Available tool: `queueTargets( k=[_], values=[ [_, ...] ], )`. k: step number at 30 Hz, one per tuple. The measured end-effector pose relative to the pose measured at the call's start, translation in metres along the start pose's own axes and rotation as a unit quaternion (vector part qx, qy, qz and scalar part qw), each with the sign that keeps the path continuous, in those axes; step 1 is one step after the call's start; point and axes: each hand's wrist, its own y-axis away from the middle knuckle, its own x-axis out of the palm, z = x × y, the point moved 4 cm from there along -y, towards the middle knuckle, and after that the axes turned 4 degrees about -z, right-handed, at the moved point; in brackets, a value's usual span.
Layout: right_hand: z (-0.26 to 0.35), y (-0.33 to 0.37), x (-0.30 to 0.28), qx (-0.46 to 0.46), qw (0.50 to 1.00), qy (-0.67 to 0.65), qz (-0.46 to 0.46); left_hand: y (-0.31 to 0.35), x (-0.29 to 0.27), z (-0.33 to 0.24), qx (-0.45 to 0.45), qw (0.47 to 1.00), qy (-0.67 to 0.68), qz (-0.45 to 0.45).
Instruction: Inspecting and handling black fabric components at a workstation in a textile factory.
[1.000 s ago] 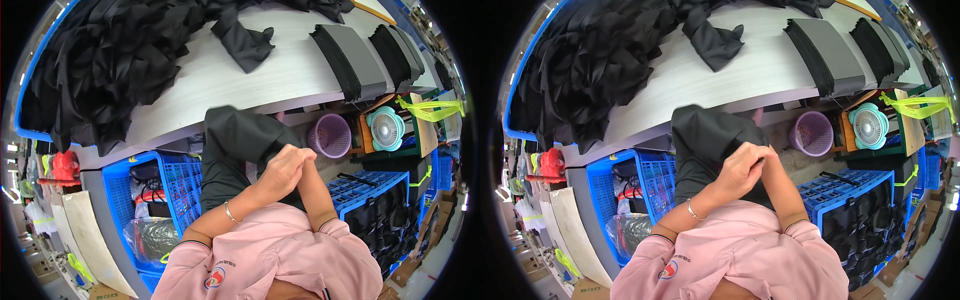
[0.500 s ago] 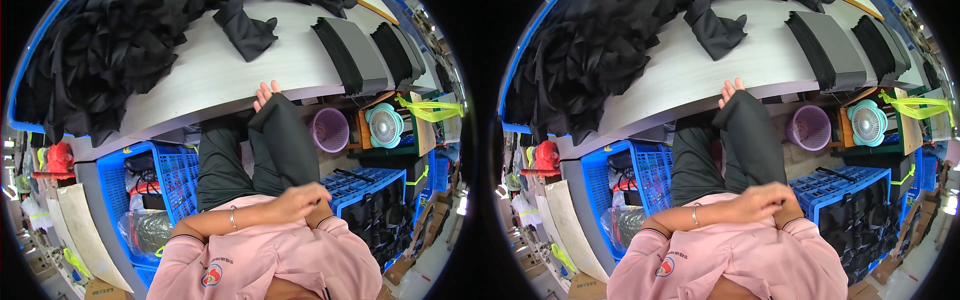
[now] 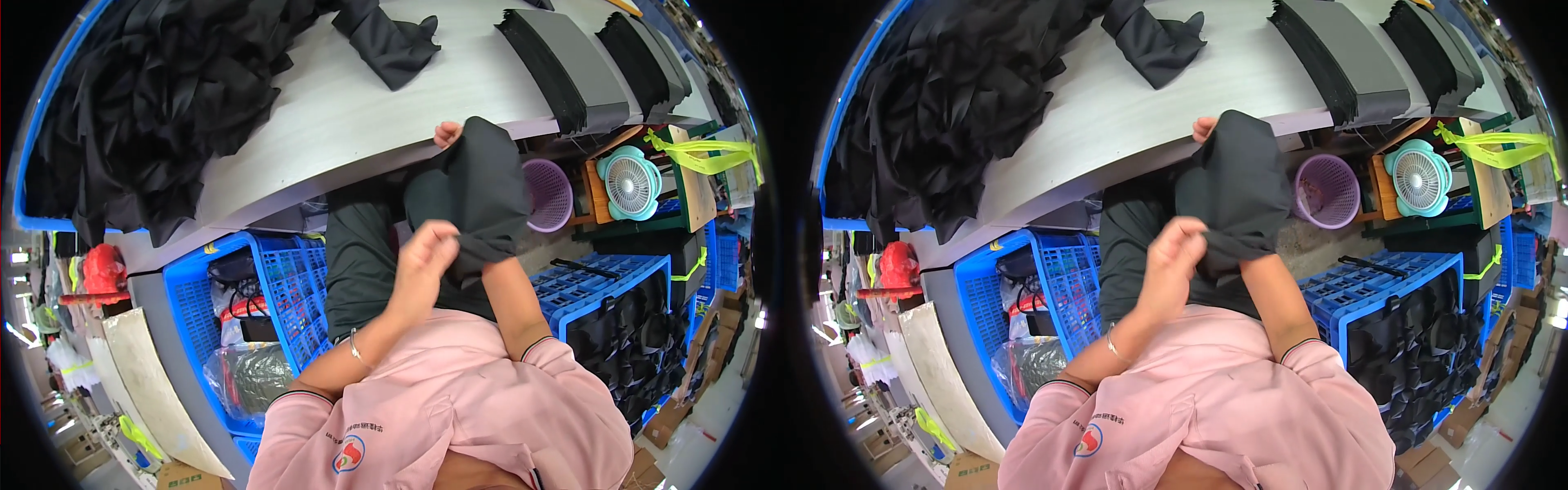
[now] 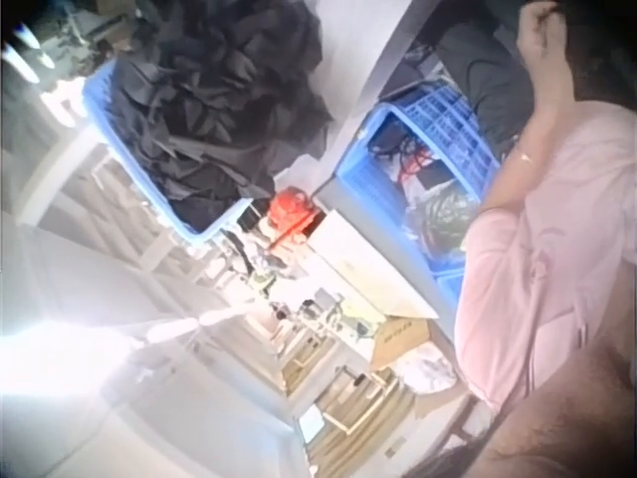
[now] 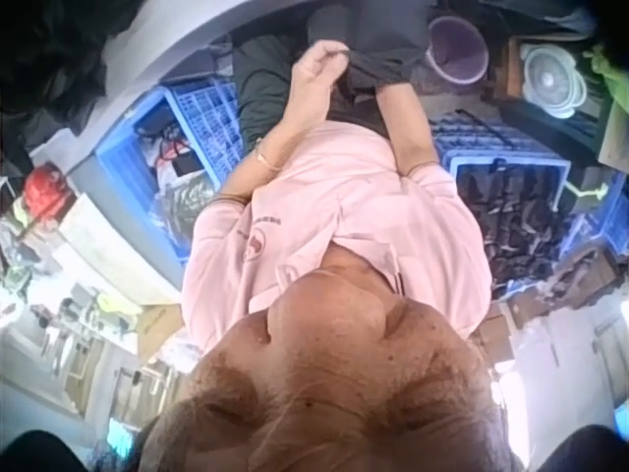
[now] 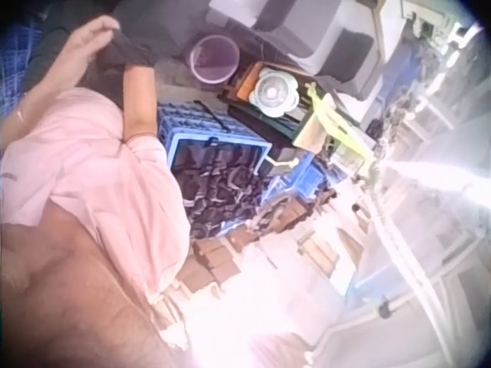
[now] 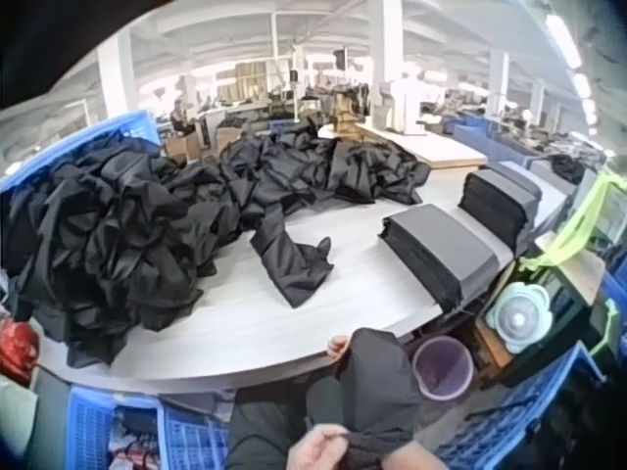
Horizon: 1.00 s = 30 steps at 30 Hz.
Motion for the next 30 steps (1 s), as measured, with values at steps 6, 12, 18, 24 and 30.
queueTargets(
  k=[6,12,18,24,30],
  values=[
    [0.03,0.045,0.049,0.274,0.894,-0.344,0.091,-0.081,-0.033,-0.046,0.323,0.909,-0.161,-0.21],
    [0.046,0.094,0.02,0.279,0.838,-0.411,0.228,-0.128,-0.071,-0.065,0.27,0.941,-0.056,-0.197],
    [0.055,0.125,-0.057,0.158,0.796,-0.452,0.372,-0.13,-0.107,-0.105,0.302,0.895,-0.119,-0.306],
    [-0.016,0.142,-0.053,0.419,0.815,-0.332,0.221,-0.107,-0.102,-0.094,0.24,0.941,-0.096,-0.217],
    [0.022,0.055,-0.026,0.082,0.98,-0.17,0.055,-0.057,-0.028,-0.081,0.285,0.928,-0.183,-0.156]
  ],
)
